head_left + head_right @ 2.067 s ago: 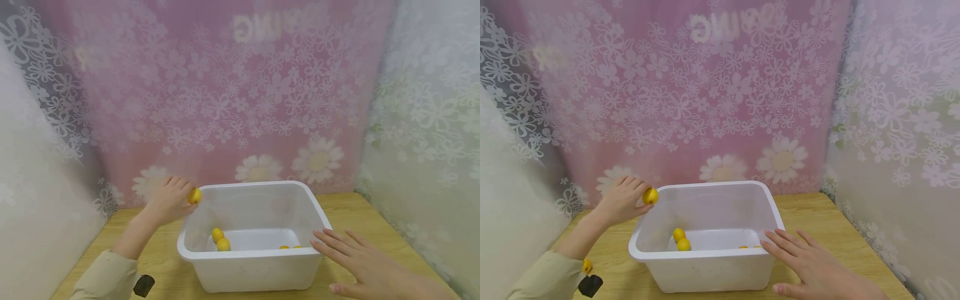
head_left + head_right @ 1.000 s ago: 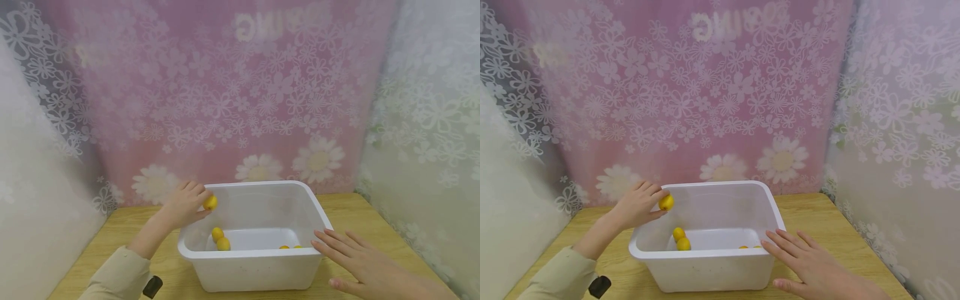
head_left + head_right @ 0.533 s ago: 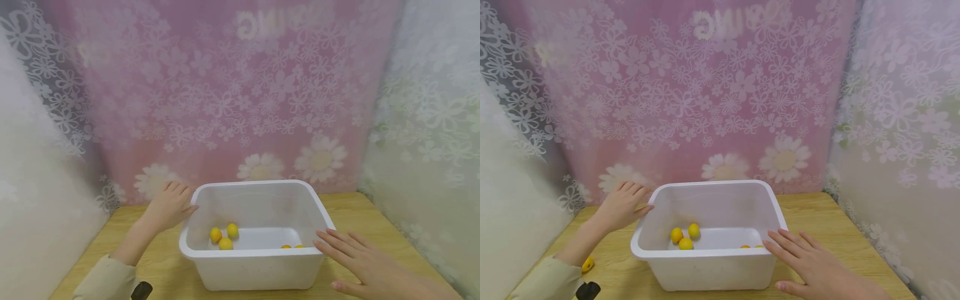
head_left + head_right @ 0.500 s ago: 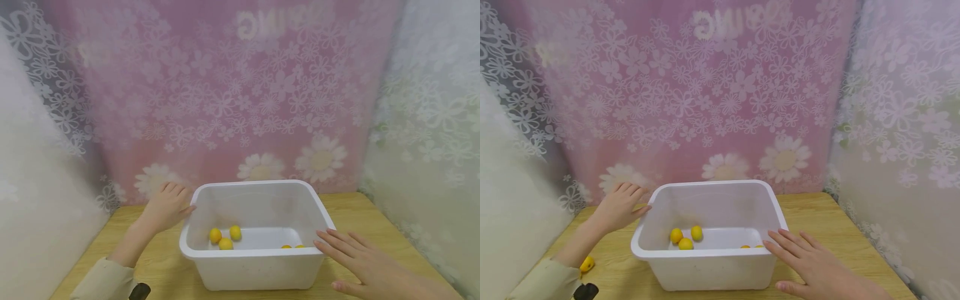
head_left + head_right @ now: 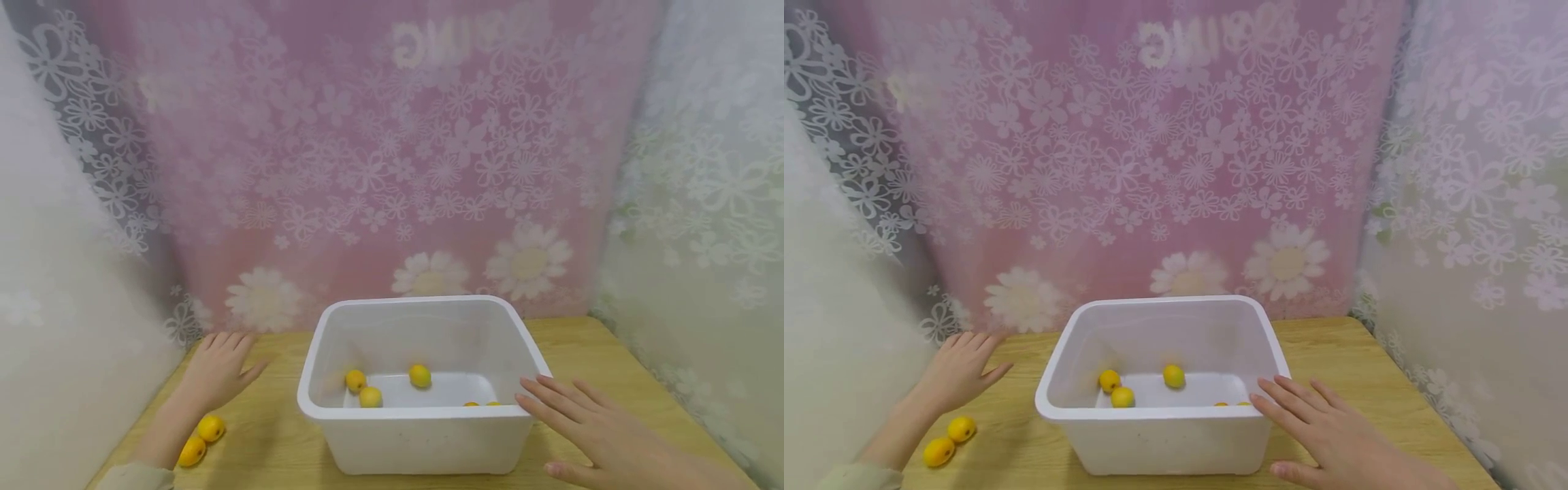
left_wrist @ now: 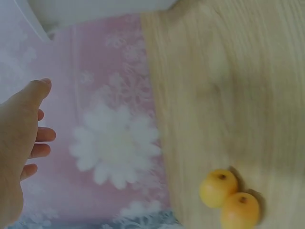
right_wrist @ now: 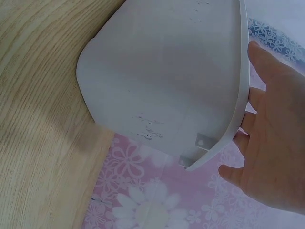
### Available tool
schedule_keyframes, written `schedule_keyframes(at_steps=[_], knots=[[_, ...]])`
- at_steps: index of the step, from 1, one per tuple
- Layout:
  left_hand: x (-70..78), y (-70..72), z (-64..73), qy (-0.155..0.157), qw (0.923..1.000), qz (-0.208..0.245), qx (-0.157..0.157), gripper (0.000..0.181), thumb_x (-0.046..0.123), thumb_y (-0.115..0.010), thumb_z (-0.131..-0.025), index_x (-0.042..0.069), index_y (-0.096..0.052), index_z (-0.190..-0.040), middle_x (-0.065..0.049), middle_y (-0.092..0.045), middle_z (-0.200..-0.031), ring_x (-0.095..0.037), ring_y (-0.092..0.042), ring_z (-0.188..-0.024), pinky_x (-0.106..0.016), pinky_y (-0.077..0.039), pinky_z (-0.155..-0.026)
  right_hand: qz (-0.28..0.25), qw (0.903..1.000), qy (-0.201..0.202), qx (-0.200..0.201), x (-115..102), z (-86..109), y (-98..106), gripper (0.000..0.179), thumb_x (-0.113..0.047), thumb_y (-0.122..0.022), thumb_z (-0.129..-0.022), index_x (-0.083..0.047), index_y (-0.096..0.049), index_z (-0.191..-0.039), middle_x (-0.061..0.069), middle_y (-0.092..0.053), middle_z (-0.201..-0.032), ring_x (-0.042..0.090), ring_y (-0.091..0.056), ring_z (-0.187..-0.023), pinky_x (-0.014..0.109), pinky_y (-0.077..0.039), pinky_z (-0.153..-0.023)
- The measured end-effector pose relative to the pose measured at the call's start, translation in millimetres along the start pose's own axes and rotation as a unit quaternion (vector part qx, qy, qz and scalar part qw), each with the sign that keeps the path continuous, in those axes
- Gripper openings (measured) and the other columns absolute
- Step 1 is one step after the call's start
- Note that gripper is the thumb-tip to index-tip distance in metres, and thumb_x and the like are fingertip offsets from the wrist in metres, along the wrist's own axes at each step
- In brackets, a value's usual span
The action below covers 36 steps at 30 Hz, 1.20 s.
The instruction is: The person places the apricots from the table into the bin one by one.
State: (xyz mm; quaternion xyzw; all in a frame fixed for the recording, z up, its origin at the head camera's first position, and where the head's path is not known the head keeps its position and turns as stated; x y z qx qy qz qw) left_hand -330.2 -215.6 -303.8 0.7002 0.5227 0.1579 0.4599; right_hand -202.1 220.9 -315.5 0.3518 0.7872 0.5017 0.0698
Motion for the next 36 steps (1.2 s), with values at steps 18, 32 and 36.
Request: schedule_keyframes(at_steps=[18, 32, 36], knots=[[-38.4, -63.4, 103.2, 0.081, 0.99, -0.019, -0.114, 0.051, 0.041, -0.076, -0.073, 0.0, -0.061, -0.099, -0.011, -0.061, -0.089, -0.033, -0.059, -0.087, -0.051, -0.045, -0.078, 0.001, 0.9998, -0.017, -0.009, 0.0, 0.8, -0.1, 0.079, -0.048, -0.067, -0.08, -0.01, -0.037, -0.143, 0.009, -0.042, -0.144, 0.009, -0.01, -0.142, 0.02, 0.003, -0.112], [-62.5, -106.5, 147.6, 0.146, 0.9464, 0.003, -0.288, 0.066, 0.06, -0.063, -0.075, -0.001, -0.06, -0.099, -0.009, -0.062, -0.089, -0.034, -0.057, -0.085, -0.055, -0.042, -0.078, 0.003, 0.9996, -0.026, -0.008, -0.7, 1.3, -0.5, 0.079, -0.049, -0.066, -0.081, -0.011, -0.037, -0.144, 0.008, -0.041, -0.144, 0.01, -0.008, -0.142, 0.02, 0.003, -0.112], [-66.0, -119.6, 155.1, 0.164, 0.9245, 0.022, -0.343, 0.07, 0.063, -0.061, -0.076, -0.001, -0.059, -0.104, -0.008, -0.061, -0.091, -0.034, -0.056, -0.088, -0.056, -0.041, -0.079, 0.003, 0.9998, -0.022, -0.001, -1.0, 1.9, 0.5, 0.077, -0.05, -0.065, -0.081, -0.01, -0.039, -0.143, 0.009, -0.042, -0.143, 0.011, -0.01, -0.142, 0.021, 0.002, -0.112]])
Point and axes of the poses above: each hand's wrist, its own z-axis away from the middle knuckle, its own y-axis out of the back of the hand, x = y × z, the point moved 8 cm from there along -z, towards the middle knuckle
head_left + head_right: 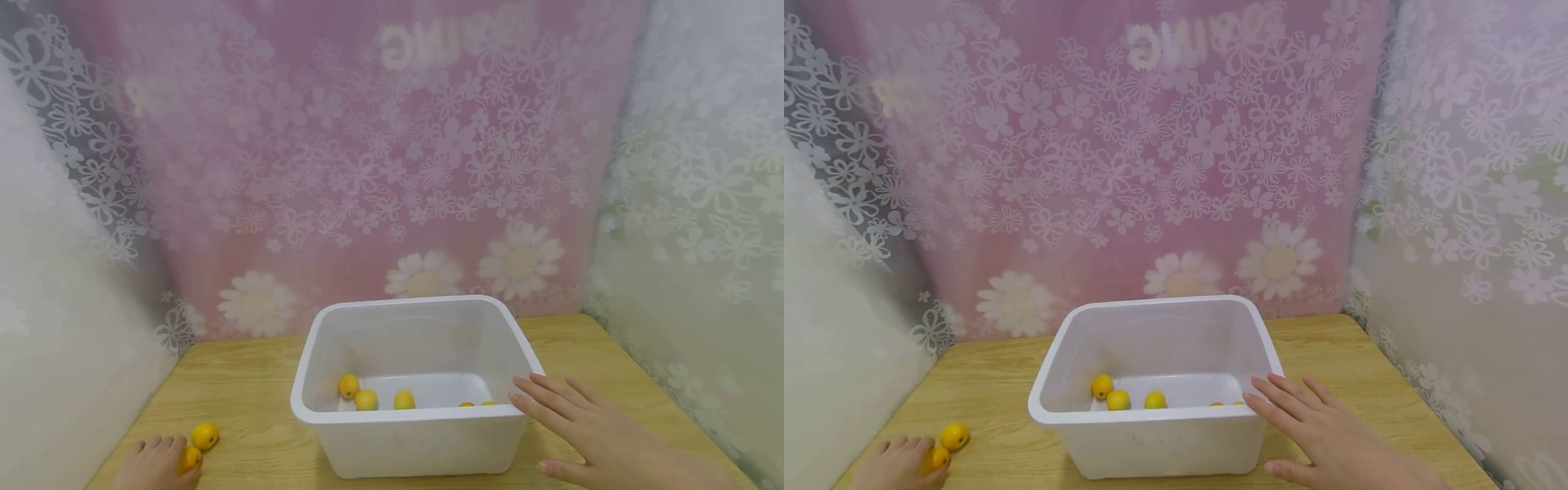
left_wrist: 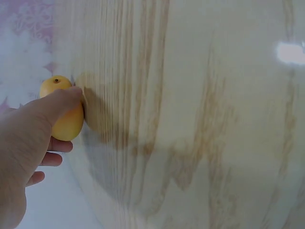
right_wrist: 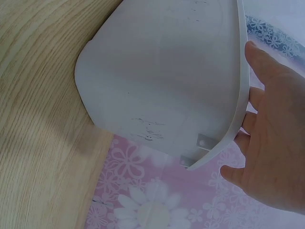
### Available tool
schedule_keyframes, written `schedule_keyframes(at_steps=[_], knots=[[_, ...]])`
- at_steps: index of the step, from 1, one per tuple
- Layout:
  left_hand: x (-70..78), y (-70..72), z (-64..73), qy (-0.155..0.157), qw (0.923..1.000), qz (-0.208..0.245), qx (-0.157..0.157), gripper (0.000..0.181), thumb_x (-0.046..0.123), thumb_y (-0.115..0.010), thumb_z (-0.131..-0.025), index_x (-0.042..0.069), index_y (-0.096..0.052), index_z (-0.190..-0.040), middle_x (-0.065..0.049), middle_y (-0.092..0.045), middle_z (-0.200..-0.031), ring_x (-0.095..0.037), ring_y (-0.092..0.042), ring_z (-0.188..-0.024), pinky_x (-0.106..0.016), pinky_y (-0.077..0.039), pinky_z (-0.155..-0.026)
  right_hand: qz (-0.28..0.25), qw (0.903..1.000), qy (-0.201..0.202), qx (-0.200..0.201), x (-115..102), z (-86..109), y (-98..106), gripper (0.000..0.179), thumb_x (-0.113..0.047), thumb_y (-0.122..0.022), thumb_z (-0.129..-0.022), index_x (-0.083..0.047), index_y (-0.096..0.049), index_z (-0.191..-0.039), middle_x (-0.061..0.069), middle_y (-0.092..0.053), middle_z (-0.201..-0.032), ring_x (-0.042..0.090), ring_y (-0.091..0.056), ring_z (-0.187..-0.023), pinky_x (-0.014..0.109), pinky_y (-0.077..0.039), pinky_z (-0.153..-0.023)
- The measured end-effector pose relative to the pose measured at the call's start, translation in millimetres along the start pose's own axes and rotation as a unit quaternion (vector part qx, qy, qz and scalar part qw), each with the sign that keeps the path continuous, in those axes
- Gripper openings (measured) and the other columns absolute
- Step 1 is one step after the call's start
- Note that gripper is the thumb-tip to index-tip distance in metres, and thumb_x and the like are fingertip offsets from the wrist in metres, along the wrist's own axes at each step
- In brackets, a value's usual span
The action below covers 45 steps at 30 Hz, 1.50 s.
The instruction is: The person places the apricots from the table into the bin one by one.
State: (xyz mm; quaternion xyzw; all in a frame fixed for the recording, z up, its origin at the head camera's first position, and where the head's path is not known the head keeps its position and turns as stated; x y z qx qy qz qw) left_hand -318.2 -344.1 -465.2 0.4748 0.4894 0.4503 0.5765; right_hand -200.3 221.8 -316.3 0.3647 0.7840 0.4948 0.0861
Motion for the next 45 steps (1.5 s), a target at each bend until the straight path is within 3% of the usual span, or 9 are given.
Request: schedule_keyframes(at_steps=[2, 6, 11, 16, 20, 24, 27, 39, 45], knots=[[-0.7, -3.5, 0.3, 0.002, 0.9999, 0.001, -0.013, 0.07, 0.063, -0.061, -0.076, -0.001, -0.059, -0.104, -0.007, -0.061, -0.091, -0.034, -0.056, -0.088, -0.056, -0.041, -0.08, -0.004, 1.0, 0.001, 0.0, 0.1, -0.2, -0.4, 0.077, -0.05, -0.065, -0.081, -0.01, -0.039, -0.142, 0.009, -0.042, -0.144, 0.011, -0.01, -0.142, 0.022, 0.002, -0.113], [1.1, -1.5, 2.2, -0.004, 1.0, -0.004, -0.005, 0.065, 0.059, -0.064, -0.076, -0.001, -0.058, -0.101, -0.005, -0.06, -0.087, -0.032, -0.056, -0.085, -0.056, -0.041, -0.078, -0.004, 1.0, 0.002, 0.001, 0.3, 0.0, -0.6, 0.078, -0.05, -0.065, -0.081, -0.011, -0.038, -0.143, 0.009, -0.042, -0.143, 0.011, -0.01, -0.142, 0.022, 0.002, -0.113], [4.9, 7.6, 4.1, -0.005, 0.9998, 0.007, 0.018, 0.062, 0.058, -0.063, -0.077, 0.0, -0.058, -0.099, -0.004, -0.06, -0.084, -0.03, -0.056, -0.081, -0.055, -0.041, -0.076, -0.004, 1.0, 0.002, 0.002, 0.7, 0.8, -0.9, 0.077, -0.049, -0.065, -0.081, -0.01, -0.04, -0.142, 0.009, -0.042, -0.143, 0.012, -0.011, -0.142, 0.022, 0.002, -0.113], [9.2, 22.9, 6.0, -0.009, 0.9977, 0.005, 0.067, 0.052, 0.054, -0.066, -0.075, 0.005, -0.057, -0.091, -0.001, -0.056, -0.077, -0.024, -0.054, -0.073, -0.05, -0.042, -0.069, -0.003, 1.0, 0.001, -0.002, 1.0, 1.5, -1.5, 0.078, -0.049, -0.066, -0.081, -0.01, -0.038, -0.143, 0.009, -0.041, -0.144, 0.012, -0.009, -0.142, 0.022, 0.002, -0.113], [16.7, 43.9, 7.3, -0.028, 0.9903, -0.01, 0.136, 0.044, 0.044, -0.075, -0.07, 0.009, -0.056, -0.088, -0.001, -0.055, -0.075, -0.023, -0.055, -0.071, -0.047, -0.042, -0.065, -0.008, 1.0, -0.001, -0.005, 1.2, 1.8, -1.6, 0.079, -0.048, -0.066, -0.08, -0.011, -0.037, -0.144, 0.009, -0.04, -0.144, 0.011, -0.008, -0.142, 0.022, 0.003, -0.112], [27.1, 70.3, 9.8, -0.051, 0.9762, 0.006, 0.211, 0.045, 0.038, -0.081, -0.064, 0.008, -0.058, -0.089, -0.003, -0.058, -0.077, -0.026, -0.057, -0.072, -0.05, -0.043, -0.067, -0.016, 0.9999, 0.003, -0.003, 1.2, 1.8, -1.3, 0.079, -0.048, -0.067, -0.08, -0.009, -0.038, -0.143, 0.01, -0.041, -0.144, 0.012, -0.008, -0.143, 0.022, 0.003, -0.113], [36.1, 90.4, 8.5, -0.065, 0.9678, 0.011, 0.243, 0.046, 0.037, -0.081, -0.064, 0.007, -0.059, -0.091, -0.004, -0.059, -0.08, -0.027, -0.058, -0.073, -0.051, -0.043, -0.068, -0.018, 0.9998, 0.01, -0.002, 0.7, 1.3, -1.0, 0.079, -0.049, -0.066, -0.08, -0.008, -0.039, -0.142, 0.01, -0.04, -0.145, 0.012, -0.009, -0.143, 0.022, 0.002, -0.113], [79.4, 156.0, -4.0, -0.077, 0.9643, 0.045, 0.249, 0.05, 0.036, -0.076, -0.073, 0.003, -0.06, -0.107, -0.015, -0.063, -0.1, -0.038, -0.057, -0.095, -0.057, -0.039, -0.083, 0.007, 0.9999, 0.01, -0.002, -1.2, -2.0, -1.9, 0.08, -0.05, -0.063, -0.082, -0.007, -0.036, -0.143, 0.005, -0.036, -0.148, 0.009, -0.013, -0.142, 0.021, 0.002, -0.113], [108.8, 185.5, -2.8, -0.112, 0.9489, 0.041, 0.292, 0.046, 0.034, -0.076, -0.073, 0.004, -0.061, -0.104, -0.013, -0.063, -0.101, -0.036, -0.056, -0.095, -0.056, -0.038, -0.086, 0.025, 0.9997, -0.006, -0.003, -2.0, -3.5, -5.0, 0.078, -0.047, -0.063, -0.084, -0.01, -0.033, -0.145, 0.001, -0.027, -0.152, 0.008, -0.01, -0.142, 0.022, 0.003, -0.113]])
Point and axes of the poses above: each hand's wrist, its own z-axis away from the middle knuckle, its own y-axis out of the back of the hand, x = y × z, the point moved 8 cm from there along -z, towards the middle knuckle
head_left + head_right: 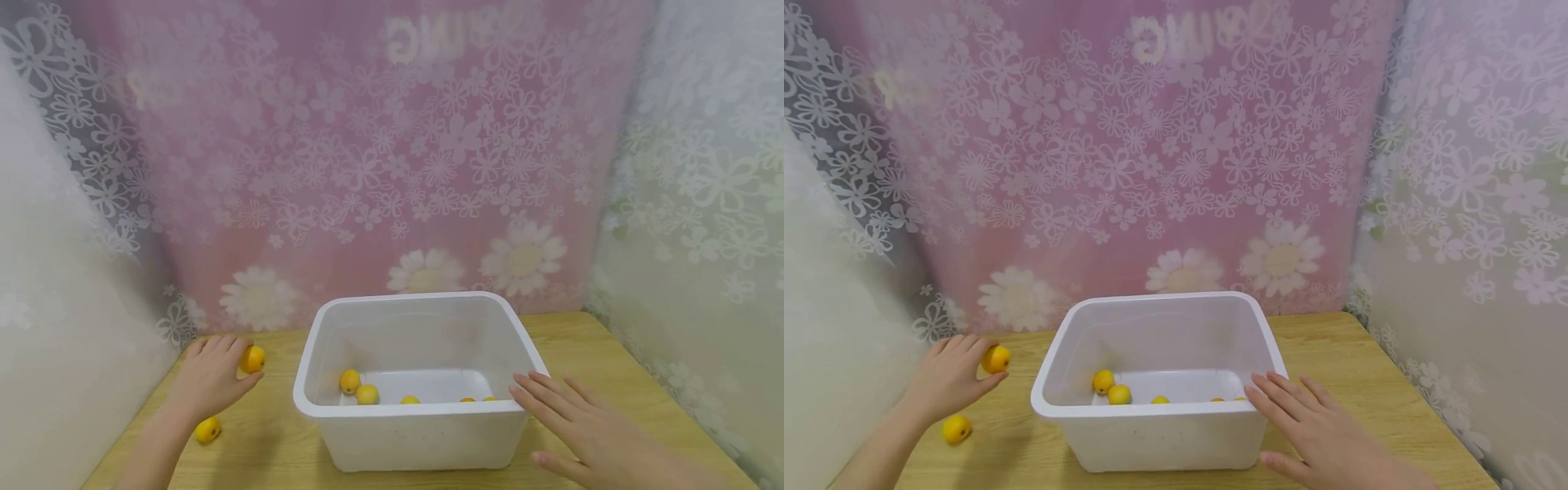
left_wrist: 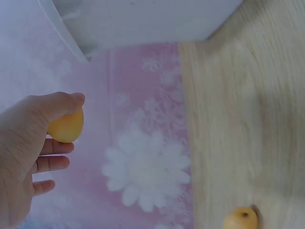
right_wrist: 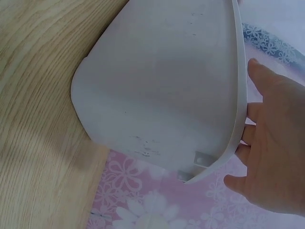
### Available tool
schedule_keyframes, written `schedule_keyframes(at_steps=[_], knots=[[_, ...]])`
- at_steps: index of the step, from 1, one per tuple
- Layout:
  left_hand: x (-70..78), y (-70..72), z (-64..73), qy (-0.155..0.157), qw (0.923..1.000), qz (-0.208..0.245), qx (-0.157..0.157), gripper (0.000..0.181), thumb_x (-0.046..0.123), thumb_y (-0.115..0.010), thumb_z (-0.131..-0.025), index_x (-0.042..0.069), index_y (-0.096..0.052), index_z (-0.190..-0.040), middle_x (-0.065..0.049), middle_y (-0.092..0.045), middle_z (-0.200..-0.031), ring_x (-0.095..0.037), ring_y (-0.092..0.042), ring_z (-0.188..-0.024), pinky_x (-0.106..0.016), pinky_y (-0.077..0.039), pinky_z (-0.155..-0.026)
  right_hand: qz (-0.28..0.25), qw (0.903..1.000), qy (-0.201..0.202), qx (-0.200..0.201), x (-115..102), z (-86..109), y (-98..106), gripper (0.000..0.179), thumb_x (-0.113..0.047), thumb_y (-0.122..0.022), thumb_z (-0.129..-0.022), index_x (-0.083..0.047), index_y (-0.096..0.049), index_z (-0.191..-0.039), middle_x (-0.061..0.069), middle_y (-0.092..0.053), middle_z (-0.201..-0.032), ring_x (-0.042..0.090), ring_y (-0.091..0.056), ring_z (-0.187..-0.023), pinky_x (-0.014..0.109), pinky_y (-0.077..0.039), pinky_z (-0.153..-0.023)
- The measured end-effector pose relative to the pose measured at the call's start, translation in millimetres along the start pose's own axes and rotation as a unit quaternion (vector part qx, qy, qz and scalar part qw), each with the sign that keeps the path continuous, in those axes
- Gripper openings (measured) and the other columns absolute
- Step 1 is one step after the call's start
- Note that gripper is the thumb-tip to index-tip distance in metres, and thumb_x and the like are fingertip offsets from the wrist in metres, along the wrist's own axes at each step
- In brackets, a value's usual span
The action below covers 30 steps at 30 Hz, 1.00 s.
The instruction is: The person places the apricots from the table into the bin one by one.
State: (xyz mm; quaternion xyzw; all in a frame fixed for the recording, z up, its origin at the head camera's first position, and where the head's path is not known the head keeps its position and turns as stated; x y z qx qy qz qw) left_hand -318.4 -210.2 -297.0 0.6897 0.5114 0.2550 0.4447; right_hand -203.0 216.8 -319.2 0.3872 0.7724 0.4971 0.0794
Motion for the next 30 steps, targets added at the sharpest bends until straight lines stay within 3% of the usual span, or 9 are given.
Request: schedule_keyframes(at_steps=[6, 13, 22, 30], knots=[[24.8, 16.7, -17.2, -0.037, 0.9989, 0.001, 0.028, 0.045, 0.033, -0.076, -0.072, 0.004, -0.061, -0.103, -0.012, -0.063, -0.098, -0.035, -0.056, -0.094, -0.054, -0.039, -0.086, 0.021, 0.9997, -0.012, 0.008, 1.2, 0.5, -2.6, 0.074, -0.049, -0.057, -0.087, -0.013, -0.031, -0.146, -0.006, -0.018, -0.155, 0.007, -0.005, -0.142, 0.024, 0.003, -0.113], [50.5, 32.3, -43.0, -0.073, 0.9961, 0.019, 0.047, 0.041, 0.032, -0.076, -0.074, 0.006, -0.061, -0.102, -0.008, -0.062, -0.092, -0.031, -0.056, -0.09, -0.05, -0.04, -0.084, 0.02, 0.9994, -0.024, 0.018, 2.8, 0.7, -2.8, 0.071, -0.048, -0.058, -0.087, -0.015, -0.033, -0.146, -0.007, -0.023, -0.153, 0.005, -0.006, -0.142, 0.025, 0.003, -0.113], [82.7, 28.2, -71.4, -0.126, 0.9918, 0.017, 0.011, 0.034, 0.033, -0.073, -0.077, 0.012, -0.058, -0.099, -0.002, -0.057, -0.09, -0.026, -0.053, -0.091, -0.046, -0.039, -0.086, 0.011, 0.9994, -0.03, 0.011, 4.2, 0.4, -3.8, 0.075, -0.046, -0.062, -0.084, -0.016, -0.033, -0.146, -0.007, -0.026, -0.152, 0.004, -0.003, -0.142, 0.023, 0.004, -0.113], [95.8, 30.5, -84.9, -0.163, 0.9863, 0.011, 0.025, 0.031, 0.029, -0.077, -0.074, 0.014, -0.058, -0.093, 0.0, -0.056, -0.087, -0.023, -0.052, -0.086, -0.042, -0.04, -0.084, 0.007, 0.9995, -0.028, 0.014, 4.4, 0.5, -3.7, 0.072, -0.045, -0.062, -0.084, -0.016, -0.036, -0.144, -0.007, -0.026, -0.152, 0.004, -0.005, -0.142, 0.022, 0.003, -0.113]])
Point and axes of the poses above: each hand's wrist, its own z-axis away from the middle knuckle, its own y-axis out of the back of the hand, x = y × z, the point moved 8 cm from there along -z, towards the middle knuckle
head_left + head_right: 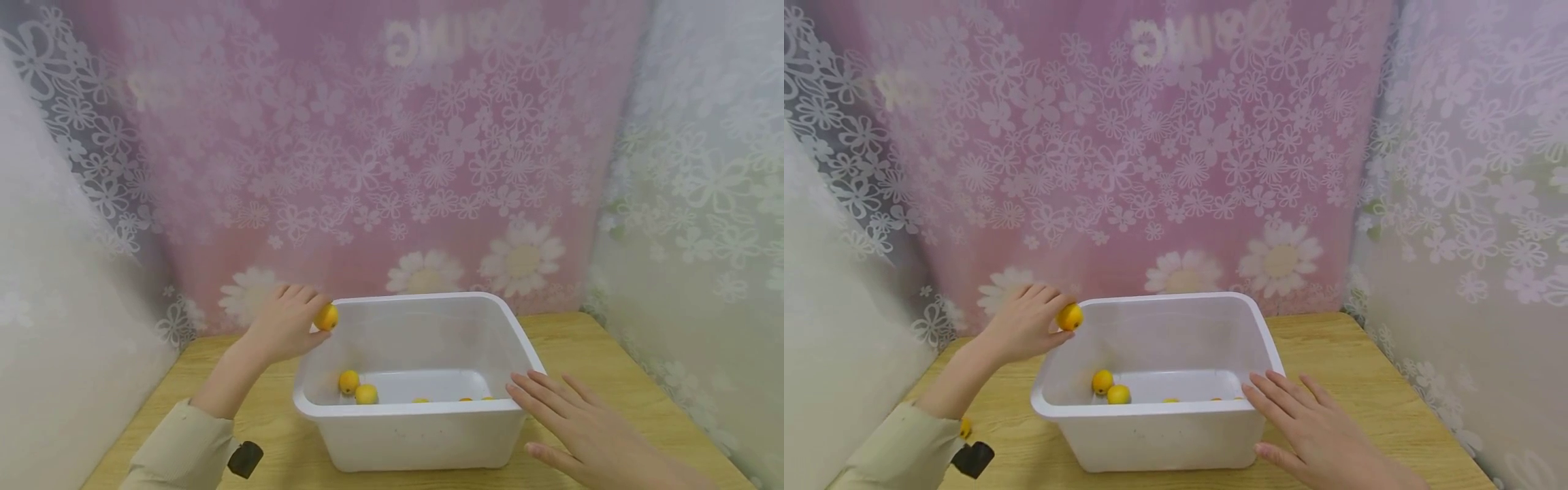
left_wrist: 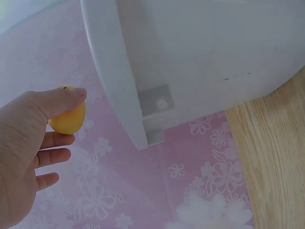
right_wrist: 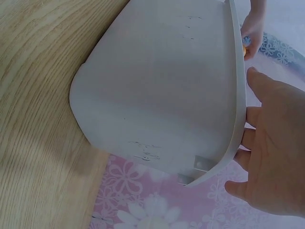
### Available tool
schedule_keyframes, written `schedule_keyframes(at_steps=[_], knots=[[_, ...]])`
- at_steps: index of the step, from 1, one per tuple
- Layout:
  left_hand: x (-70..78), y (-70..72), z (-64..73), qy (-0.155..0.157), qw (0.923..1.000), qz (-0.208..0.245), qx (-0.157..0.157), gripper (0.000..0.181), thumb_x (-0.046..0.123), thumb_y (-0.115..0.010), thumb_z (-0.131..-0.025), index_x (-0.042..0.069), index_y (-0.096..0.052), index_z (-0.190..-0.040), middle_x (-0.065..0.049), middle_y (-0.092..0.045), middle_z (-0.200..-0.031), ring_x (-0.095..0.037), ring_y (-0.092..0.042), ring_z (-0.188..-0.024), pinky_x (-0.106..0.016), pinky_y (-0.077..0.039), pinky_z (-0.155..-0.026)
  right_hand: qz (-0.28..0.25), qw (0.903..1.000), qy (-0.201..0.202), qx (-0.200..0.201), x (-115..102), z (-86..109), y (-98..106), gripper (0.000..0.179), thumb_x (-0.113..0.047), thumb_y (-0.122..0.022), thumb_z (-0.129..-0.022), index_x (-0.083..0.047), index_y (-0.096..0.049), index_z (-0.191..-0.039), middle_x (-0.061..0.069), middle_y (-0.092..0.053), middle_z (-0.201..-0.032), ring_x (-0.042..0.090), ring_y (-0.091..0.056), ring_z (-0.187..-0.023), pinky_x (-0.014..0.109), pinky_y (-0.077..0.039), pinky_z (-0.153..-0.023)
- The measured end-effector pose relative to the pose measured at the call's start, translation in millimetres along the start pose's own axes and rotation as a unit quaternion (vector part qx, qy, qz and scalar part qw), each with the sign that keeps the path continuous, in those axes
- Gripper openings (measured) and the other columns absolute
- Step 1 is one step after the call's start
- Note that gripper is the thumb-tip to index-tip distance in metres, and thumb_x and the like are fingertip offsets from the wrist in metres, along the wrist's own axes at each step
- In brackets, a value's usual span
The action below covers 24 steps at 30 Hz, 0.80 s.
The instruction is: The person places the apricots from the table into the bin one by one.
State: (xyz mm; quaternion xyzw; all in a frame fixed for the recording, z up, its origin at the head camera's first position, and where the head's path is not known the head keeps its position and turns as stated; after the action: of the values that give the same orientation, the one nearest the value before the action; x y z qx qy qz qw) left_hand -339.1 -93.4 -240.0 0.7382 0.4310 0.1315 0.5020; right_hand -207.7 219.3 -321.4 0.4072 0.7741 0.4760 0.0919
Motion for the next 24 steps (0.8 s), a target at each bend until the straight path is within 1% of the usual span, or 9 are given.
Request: schedule_keyframes(at_steps=[3, 7, 10, 14, 18, 22, 24], knots=[[-1.3, -3.1, -5.7, 0.005, 0.9998, 0.0, -0.017, 0.03, 0.028, -0.076, -0.075, 0.013, -0.059, -0.096, -0.001, -0.057, -0.09, -0.025, -0.053, -0.092, -0.044, -0.041, -0.087, -0.003, 1.0, -0.001, 0.001, 0.4, 0.2, -0.1, 0.073, -0.045, -0.064, -0.083, -0.016, -0.036, -0.144, -0.008, -0.025, -0.152, 0.003, -0.005, -0.142, 0.023, 0.004, -0.113], [-2.8, -10.7, -13.6, 0.014, 0.9988, -0.01, -0.047, 0.035, 0.031, -0.074, -0.077, 0.013, -0.061, -0.104, -0.003, -0.059, -0.097, -0.027, -0.053, -0.099, -0.046, -0.041, -0.092, -0.004, 1.0, 0.001, -0.002, 0.9, 0.8, -0.6, 0.075, -0.044, -0.065, -0.082, -0.015, -0.036, -0.145, -0.009, -0.023, -0.153, 0.003, -0.005, -0.142, 0.023, 0.004, -0.113], [-2.3, -16.4, -18.6, 0.013, 0.9981, -0.019, -0.057, 0.04, 0.033, -0.073, -0.079, 0.013, -0.061, -0.111, -0.004, -0.059, -0.1, -0.028, -0.053, -0.1, -0.046, -0.04, -0.094, -0.001, 1.0, 0.004, 0.001, 0.3, 1.1, 0.0, 0.075, -0.044, -0.065, -0.082, -0.014, -0.036, -0.144, -0.009, -0.022, -0.153, 0.003, -0.006, -0.142, 0.023, 0.004, -0.113], [-1.5, -23.1, -22.6, 0.006, 0.9979, -0.023, -0.06, 0.043, 0.033, -0.073, -0.079, 0.013, -0.06, -0.115, -0.004, -0.058, -0.098, -0.028, -0.051, -0.097, -0.047, -0.039, -0.092, 0.003, 0.9999, 0.007, 0.007, -1.3, 0.6, 1.6, 0.073, -0.044, -0.064, -0.083, -0.015, -0.037, -0.144, -0.008, -0.023, -0.153, 0.004, -0.007, -0.142, 0.024, 0.003, -0.113], [-1.7, -27.5, -23.5, 0.002, 0.9975, -0.025, -0.065, 0.046, 0.032, -0.073, -0.079, 0.014, -0.059, -0.119, -0.004, -0.058, -0.098, -0.028, -0.051, -0.097, -0.047, -0.038, -0.092, 0.008, 0.9999, 0.012, 0.007, -2.9, -0.4, 2.4, 0.072, -0.044, -0.063, -0.084, -0.014, -0.037, -0.144, -0.006, -0.025, -0.153, 0.006, -0.008, -0.142, 0.024, 0.002, -0.113], [-2.4, -28.0, -22.0, 0.006, 0.9977, -0.024, -0.064, 0.051, 0.033, -0.072, -0.08, 0.012, -0.057, -0.123, -0.007, -0.061, -0.104, -0.03, -0.053, -0.101, -0.048, -0.038, -0.094, 0.003, 0.9999, 0.012, 0.007, -3.5, -0.7, 2.4, 0.073, -0.043, -0.065, -0.083, -0.013, -0.037, -0.144, -0.005, -0.026, -0.152, 0.006, -0.008, -0.142, 0.024, 0.002, -0.113], [-4.3, -28.3, -20.0, 0.012, 0.9978, -0.02, -0.063, 0.05, 0.033, -0.071, -0.081, 0.01, -0.056, -0.123, -0.009, -0.061, -0.107, -0.031, -0.053, -0.103, -0.049, -0.038, -0.095, 0.0, 0.9999, 0.009, 0.005, -2.9, -0.3, 1.8, 0.074, -0.043, -0.065, -0.082, -0.014, -0.037, -0.144, -0.006, -0.026, -0.153, 0.006, -0.007, -0.142, 0.024, 0.002, -0.113]])
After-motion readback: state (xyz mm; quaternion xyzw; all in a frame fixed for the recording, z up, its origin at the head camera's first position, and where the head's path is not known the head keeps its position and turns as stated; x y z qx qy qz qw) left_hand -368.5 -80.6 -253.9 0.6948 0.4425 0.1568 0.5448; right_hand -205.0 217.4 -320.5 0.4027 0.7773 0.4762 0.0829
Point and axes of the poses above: each hand's wrist, its own z-axis away from the middle knuckle, its own y-axis out of the back of the hand, x = y × z, the point moved 8 cm from there along -z, towards the middle knuckle
